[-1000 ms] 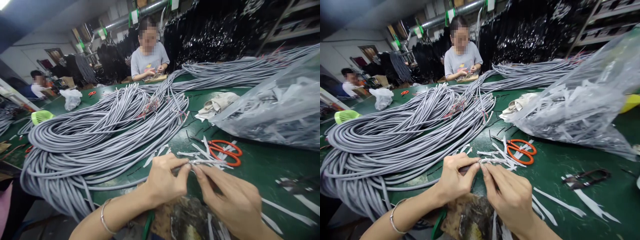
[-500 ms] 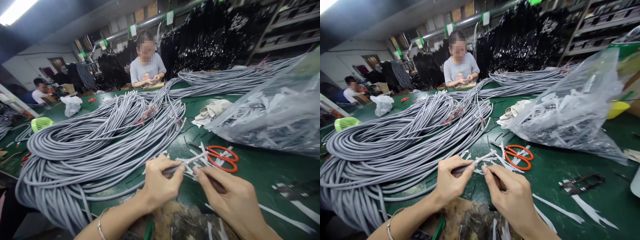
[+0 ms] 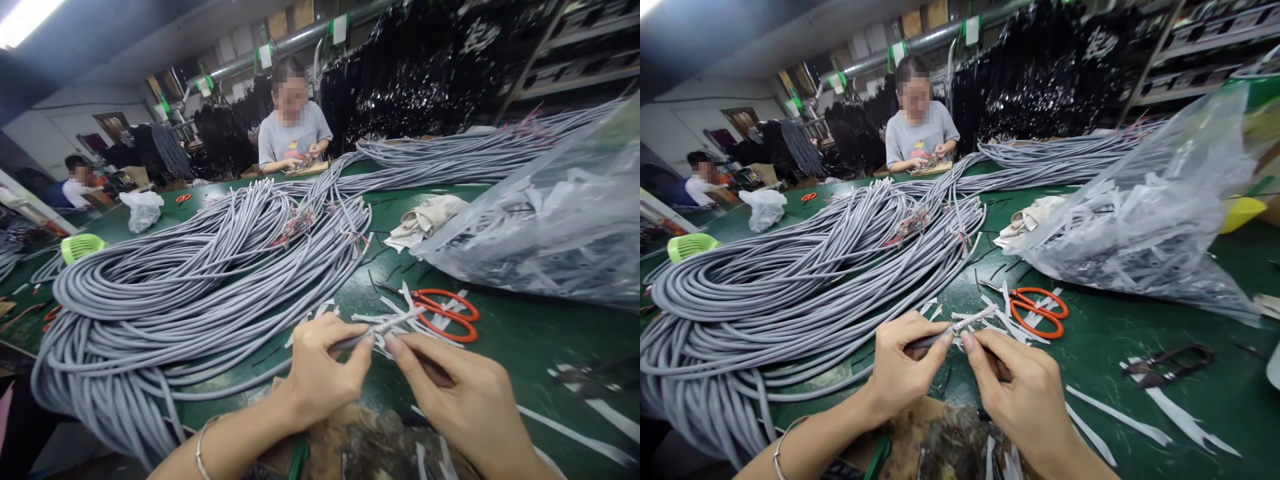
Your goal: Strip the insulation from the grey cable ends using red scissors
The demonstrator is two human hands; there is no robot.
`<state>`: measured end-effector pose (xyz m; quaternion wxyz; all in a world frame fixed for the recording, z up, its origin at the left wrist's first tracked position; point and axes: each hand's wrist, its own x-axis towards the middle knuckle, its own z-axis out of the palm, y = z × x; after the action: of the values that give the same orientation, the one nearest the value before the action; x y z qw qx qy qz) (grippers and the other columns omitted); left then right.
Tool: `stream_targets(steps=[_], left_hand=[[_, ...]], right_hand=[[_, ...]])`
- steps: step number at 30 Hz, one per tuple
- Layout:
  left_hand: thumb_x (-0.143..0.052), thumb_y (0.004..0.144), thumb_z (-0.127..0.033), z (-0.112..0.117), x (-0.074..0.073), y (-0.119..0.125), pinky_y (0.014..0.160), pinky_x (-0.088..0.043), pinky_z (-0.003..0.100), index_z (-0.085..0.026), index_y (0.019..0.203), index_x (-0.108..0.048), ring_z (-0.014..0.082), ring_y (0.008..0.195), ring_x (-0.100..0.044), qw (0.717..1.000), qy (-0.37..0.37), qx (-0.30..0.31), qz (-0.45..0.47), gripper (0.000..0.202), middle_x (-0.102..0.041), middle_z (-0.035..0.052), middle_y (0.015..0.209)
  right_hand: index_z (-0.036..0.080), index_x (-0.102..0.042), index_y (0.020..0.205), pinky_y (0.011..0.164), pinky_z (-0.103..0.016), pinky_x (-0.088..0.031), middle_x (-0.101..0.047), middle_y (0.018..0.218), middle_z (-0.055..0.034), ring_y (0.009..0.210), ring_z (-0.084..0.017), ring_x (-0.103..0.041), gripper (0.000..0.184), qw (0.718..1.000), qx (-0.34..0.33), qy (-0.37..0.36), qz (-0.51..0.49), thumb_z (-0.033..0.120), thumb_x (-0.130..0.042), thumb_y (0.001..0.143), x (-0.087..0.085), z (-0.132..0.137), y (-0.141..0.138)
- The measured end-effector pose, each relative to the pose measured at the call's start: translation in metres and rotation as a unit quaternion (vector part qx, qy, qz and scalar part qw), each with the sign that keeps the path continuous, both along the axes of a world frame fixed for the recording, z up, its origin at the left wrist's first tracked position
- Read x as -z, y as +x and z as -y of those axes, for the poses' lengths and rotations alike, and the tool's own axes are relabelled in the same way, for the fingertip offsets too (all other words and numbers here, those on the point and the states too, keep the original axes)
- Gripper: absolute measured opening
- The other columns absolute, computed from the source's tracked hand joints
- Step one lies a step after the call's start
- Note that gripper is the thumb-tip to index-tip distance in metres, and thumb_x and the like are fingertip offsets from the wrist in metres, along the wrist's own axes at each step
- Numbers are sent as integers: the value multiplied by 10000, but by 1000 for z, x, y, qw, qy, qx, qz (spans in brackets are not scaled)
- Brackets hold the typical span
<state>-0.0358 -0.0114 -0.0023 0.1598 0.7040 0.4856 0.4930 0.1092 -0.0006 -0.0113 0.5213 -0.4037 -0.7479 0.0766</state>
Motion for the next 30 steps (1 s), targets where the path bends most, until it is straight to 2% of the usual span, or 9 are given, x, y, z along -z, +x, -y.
stream_targets(steps=[5, 7, 10, 12, 15, 18, 24, 27, 30], left_hand=[[-570, 747, -146, 0, 4, 3, 441, -404, 202, -62, 780, -737, 114, 458, -524, 998, 49, -3, -40, 190, -638, 76, 561], [-565, 741, -157, -6, 6, 3, 479, -427, 214, -85, 748, -742, 129, 485, -548, 998, 5, -14, -55, 192, -649, 76, 568], [-563, 741, -193, -17, 7, 0, 496, -432, 222, -110, 690, -743, 138, 496, -562, 992, -120, -18, -36, 205, -664, 66, 567], [-538, 762, -227, -21, 4, -3, 488, -424, 213, -105, 714, -740, 136, 507, -567, 984, -176, 0, 22, 240, -681, 61, 604], [-511, 785, -276, -19, -1, -6, 455, -395, 202, -83, 735, -729, 127, 495, -545, 976, -202, 19, 83, 295, -675, 62, 613], [-538, 780, -295, -13, -2, -7, 465, -399, 204, -78, 747, -729, 127, 502, -537, 977, -190, 30, 86, 291, -667, 68, 606], [-569, 770, -232, -6, -1, -4, 452, -385, 203, -114, 743, -733, 113, 483, -519, 991, -128, 26, 39, 204, -657, 55, 588], [-578, 756, -193, -4, -3, -2, 443, -377, 203, -134, 723, -730, 110, 473, -507, 998, -57, 11, -16, 167, -629, 41, 557], [-564, 750, -155, -2, -3, 0, 446, -400, 198, -120, 741, -725, 113, 483, -531, 999, 10, 1, -49, 164, -629, 52, 575]], right_hand=[[193, -563, 657, 386, -136, -410, -606, 514, 37, 370, -64, -520, 212, 1000, -9, -15, -3, 179, -484, 854, -1, 9, -4], [198, -571, 698, 415, -158, -419, -602, 508, 36, 376, -74, -525, 180, 998, -25, 49, 11, 178, -486, 855, 1, 17, -8], [205, -580, 733, 489, -178, -447, -600, 500, 32, 419, -89, -562, 182, 990, -57, 127, 20, 186, -462, 869, 2, 22, -10], [198, -573, 693, 461, -169, -433, -601, 503, 28, 391, -79, -538, 209, 996, -22, 89, 25, 192, -459, 868, 0, 17, -8], [193, -554, 590, 364, -161, -373, -538, 437, 43, 322, -66, -455, 301, 999, 28, -21, 30, 253, -456, 868, -2, 4, -2], [188, -562, 541, 351, -156, -366, -501, 409, 44, 332, -72, -448, 367, 996, 7, -89, 9, 313, -445, 866, 0, -4, 1], [174, -604, 587, 387, -163, -424, -567, 477, 18, 407, -105, -536, 356, 983, -37, -173, -49, 347, -453, 858, 2, 0, -3], [177, -605, 601, 390, -158, -440, -602, 497, 15, 399, -103, -549, 321, 989, -41, -133, -57, 288, -451, 861, 0, 2, -6], [186, -610, 648, 426, -162, -451, -638, 540, 12, 392, -93, -546, 230, 999, 3, -10, -35, 220, -492, 842, 0, 3, -7]])
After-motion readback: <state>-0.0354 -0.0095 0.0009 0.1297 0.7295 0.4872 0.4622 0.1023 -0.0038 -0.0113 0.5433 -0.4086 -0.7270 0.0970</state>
